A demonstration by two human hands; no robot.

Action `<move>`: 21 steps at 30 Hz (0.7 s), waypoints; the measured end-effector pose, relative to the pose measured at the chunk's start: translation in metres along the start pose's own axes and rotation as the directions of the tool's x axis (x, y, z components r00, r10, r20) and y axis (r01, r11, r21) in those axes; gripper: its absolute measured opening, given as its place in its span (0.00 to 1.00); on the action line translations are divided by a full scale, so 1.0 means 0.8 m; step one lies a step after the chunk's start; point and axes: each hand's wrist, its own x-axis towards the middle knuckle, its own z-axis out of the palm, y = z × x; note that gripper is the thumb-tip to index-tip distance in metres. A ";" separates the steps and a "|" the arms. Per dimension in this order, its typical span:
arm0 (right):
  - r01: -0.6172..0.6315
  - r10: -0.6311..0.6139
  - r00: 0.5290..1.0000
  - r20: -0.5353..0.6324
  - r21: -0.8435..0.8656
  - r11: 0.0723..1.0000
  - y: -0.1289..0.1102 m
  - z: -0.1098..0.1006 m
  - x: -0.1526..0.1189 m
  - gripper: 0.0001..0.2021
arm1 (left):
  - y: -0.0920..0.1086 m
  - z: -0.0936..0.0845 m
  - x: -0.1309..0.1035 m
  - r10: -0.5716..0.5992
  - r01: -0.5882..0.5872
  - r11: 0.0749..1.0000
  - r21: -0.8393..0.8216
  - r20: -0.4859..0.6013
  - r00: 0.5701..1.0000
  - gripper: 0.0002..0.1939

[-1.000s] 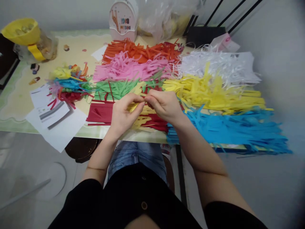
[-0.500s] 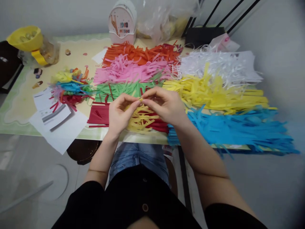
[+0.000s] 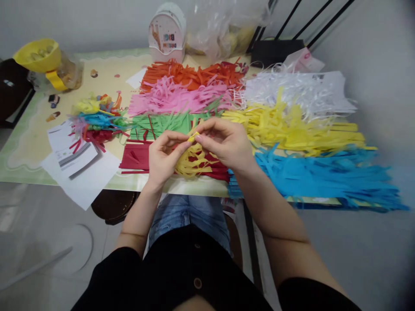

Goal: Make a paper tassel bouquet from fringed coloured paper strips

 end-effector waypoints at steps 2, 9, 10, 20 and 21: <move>0.006 -0.006 1.000 0.001 -0.049 0.999 0.001 0.000 -0.001 0.16 | 0.001 0.000 -0.001 -0.004 0.004 1.000 0.000 -0.040 0.999 0.18; 0.088 -0.052 0.980 0.194 -0.179 0.980 -0.012 -0.023 0.002 0.10 | -0.005 -0.008 -0.008 -0.215 0.221 0.964 -0.148 0.052 0.975 0.21; 0.104 -0.053 0.971 0.234 -0.210 0.972 -0.015 -0.026 0.002 0.09 | -0.006 -0.010 -0.009 -0.290 0.309 0.931 -0.194 0.117 0.950 0.22; 0.068 0.042 0.910 0.412 -0.248 0.966 -0.021 -0.017 -0.023 0.06 | -0.011 -0.029 -0.042 -0.566 0.693 0.651 -0.311 0.410 0.715 0.25; 0.001 0.087 0.924 0.373 -0.230 0.973 -0.022 -0.015 -0.025 0.07 | -0.011 -0.030 -0.045 -0.561 0.689 0.649 -0.323 0.407 0.720 0.25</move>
